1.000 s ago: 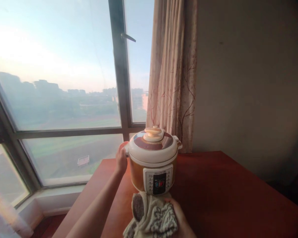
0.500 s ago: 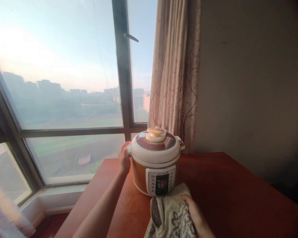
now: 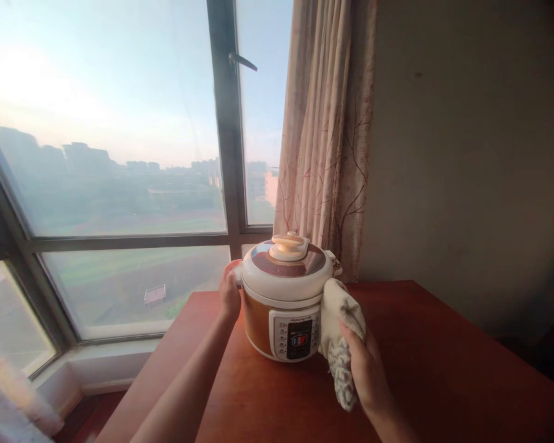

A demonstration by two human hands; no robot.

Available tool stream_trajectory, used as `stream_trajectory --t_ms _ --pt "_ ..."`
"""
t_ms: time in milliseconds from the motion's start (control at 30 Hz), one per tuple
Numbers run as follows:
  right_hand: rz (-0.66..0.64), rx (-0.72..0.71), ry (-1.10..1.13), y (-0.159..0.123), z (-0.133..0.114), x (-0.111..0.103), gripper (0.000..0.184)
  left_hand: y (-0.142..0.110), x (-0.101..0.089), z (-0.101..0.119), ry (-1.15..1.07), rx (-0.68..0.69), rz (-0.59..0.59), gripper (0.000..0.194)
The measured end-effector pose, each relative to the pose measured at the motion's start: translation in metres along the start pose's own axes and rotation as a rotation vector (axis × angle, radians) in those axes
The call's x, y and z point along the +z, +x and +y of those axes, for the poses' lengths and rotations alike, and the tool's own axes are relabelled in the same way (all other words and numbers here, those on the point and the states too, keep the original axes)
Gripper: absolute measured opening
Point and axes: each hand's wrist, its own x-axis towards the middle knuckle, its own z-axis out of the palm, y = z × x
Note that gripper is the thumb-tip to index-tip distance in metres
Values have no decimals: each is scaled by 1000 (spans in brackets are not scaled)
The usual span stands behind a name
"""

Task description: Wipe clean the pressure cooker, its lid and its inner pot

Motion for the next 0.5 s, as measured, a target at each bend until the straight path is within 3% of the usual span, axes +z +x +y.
stream_trajectory --t_ms 133,267,500 --pt "-51 -71 -69 -8 29 -1 53 0 1 -3 -13 -18 8 38" --pt "-36 40 -61 -24 64 -10 49 1 4 -7 -23 -31 42 37" --pt "55 238 -23 -26 70 -14 47 2 1 -9 -25 -45 25 38"
